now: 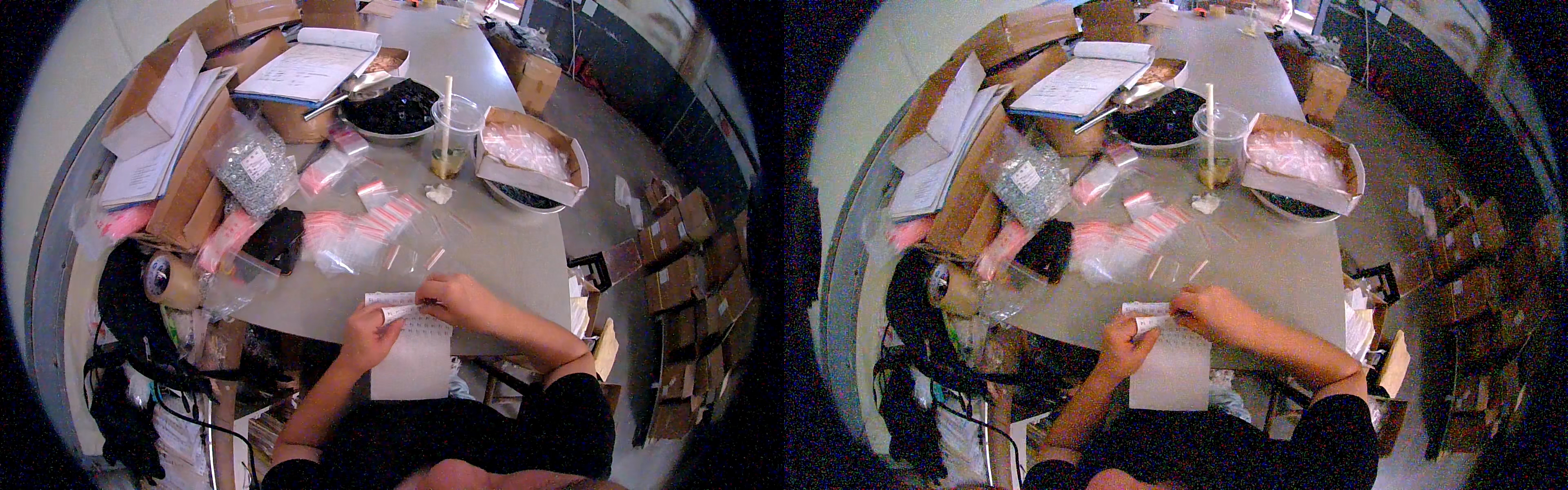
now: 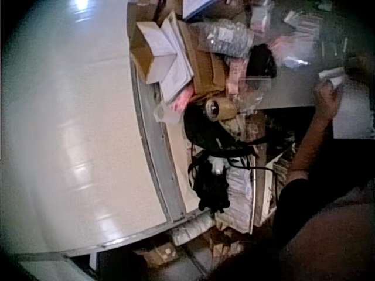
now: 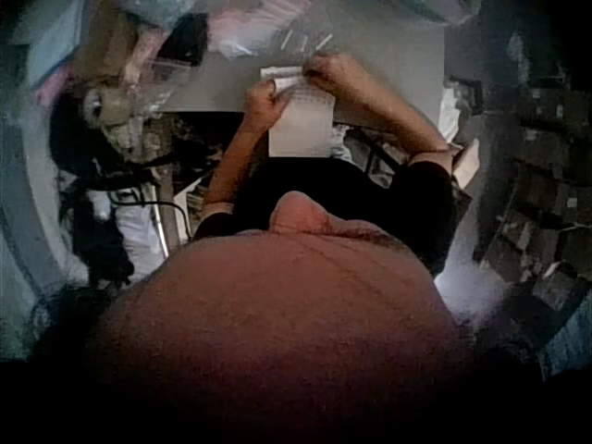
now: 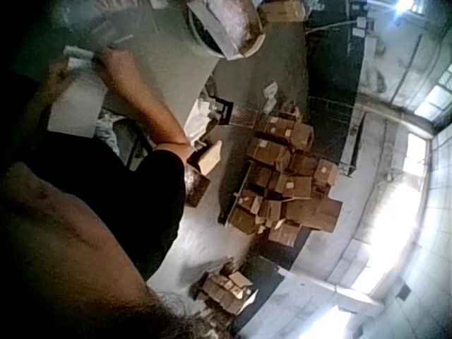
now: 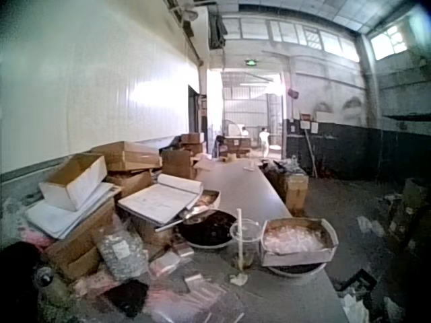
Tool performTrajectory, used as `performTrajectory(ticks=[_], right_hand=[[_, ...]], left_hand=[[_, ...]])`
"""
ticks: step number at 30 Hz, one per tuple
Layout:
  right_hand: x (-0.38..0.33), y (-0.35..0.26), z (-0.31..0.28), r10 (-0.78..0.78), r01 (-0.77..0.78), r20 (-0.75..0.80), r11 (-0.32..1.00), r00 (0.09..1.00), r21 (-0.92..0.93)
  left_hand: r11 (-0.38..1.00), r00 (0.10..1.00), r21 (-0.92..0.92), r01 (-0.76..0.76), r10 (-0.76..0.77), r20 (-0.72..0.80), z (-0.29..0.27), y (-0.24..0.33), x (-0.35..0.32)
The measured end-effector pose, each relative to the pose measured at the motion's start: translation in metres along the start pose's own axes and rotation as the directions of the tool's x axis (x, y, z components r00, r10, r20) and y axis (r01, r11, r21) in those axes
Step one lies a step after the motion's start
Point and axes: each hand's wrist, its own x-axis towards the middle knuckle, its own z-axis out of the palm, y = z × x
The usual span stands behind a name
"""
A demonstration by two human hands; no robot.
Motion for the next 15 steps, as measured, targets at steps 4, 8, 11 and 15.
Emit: performTrajectory(ticks=[4,8,11,15], right_hand=[[-0.0006,-0.0002,0.0017,-0.021,0.019,-0.040,0.999,0.999,-0.049],[0.0003,-0.0015,-0.0001,-0.044,0.042,-0.027,0.998,0.999,-0.049],[0.0003,-0.0046,-0.0035,-0.073,0.073,-0.044,0.997,0.996,-0.010],[0.0020,-0.0022,-0.0069,-0.084,0.080,0.051,0.994,0.995,0.078]], left_hand=[[0.998,0.997,0.008,0.056,-0.056,0.049,-0.0031,0.0003,0.0010],[0.999,0.999,-0.016,0.040,-0.040,0.010,-0.0024,0.0029,0.0031],[0.999,0.999,-0.017,0.036,-0.036,-0.001,-0.0020,0.0018,0.0031],[0.992,0.993,-0.063,0.113,-0.115,-0.024,-0.0002,-0.0005,-0.0003]])
